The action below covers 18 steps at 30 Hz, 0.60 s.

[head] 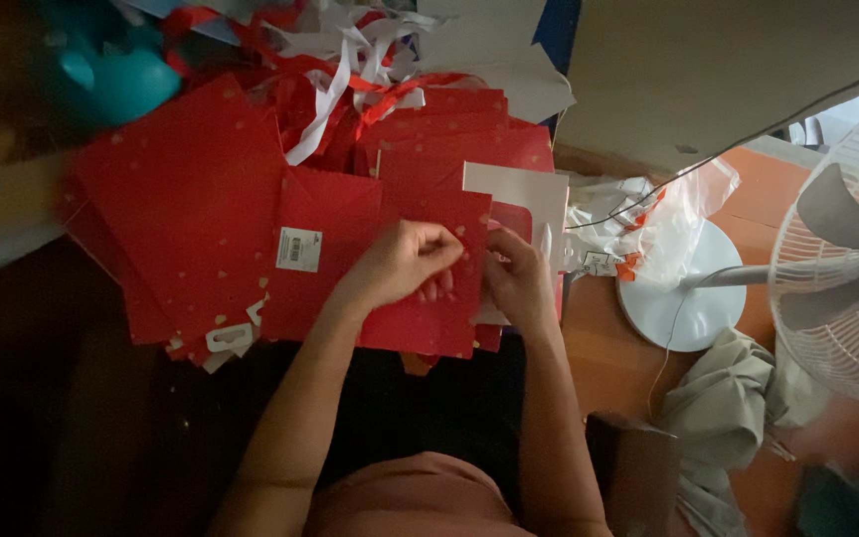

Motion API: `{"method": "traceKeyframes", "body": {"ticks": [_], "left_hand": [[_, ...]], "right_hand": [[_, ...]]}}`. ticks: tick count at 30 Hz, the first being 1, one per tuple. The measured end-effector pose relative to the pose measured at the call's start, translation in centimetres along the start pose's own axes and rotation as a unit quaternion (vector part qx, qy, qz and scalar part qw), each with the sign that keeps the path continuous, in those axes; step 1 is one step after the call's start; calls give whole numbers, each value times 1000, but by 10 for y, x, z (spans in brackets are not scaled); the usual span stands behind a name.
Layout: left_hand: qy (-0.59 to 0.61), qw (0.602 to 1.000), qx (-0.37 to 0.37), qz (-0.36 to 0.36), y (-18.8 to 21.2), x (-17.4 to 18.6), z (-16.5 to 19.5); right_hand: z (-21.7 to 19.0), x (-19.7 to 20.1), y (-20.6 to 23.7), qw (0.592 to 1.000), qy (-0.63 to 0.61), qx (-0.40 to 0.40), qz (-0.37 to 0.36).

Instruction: The person sits at a table with a pile of red paper gift bags and loose red and white ribbons. They thread a red ribbon through the punched handle holes of a bag, tie the ribbon ends, and set the finished bag on the stack, repeating the process for successive bags.

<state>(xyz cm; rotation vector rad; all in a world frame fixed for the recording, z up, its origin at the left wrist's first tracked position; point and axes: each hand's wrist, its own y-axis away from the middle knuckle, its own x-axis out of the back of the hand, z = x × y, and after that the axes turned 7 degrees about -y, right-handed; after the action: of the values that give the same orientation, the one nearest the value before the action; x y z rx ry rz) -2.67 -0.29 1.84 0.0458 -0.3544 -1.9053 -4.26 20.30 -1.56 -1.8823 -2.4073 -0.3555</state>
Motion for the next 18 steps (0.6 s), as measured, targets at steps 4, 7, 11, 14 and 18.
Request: {"method": "traceKeyframes", "body": {"ticks": [4,7,11,14,18], "left_hand": [[136,982,-52,-118,30,-1,15],[222,965,-109,-88,46,10,13],[356,929,-72,76,29,18,-9],[408,900,-82,129,21,21,-34],[455,882,-58,111,15,21,-53]], "right_hand": [[10,1,-3,986,26,166,-17],[13,2,1,997,-40,-72,6],[17,2,-1,994,-3,112,-8],[21,3,1,997,-2,82,5],[24,3,3,995,-92,-34,-3]]}}
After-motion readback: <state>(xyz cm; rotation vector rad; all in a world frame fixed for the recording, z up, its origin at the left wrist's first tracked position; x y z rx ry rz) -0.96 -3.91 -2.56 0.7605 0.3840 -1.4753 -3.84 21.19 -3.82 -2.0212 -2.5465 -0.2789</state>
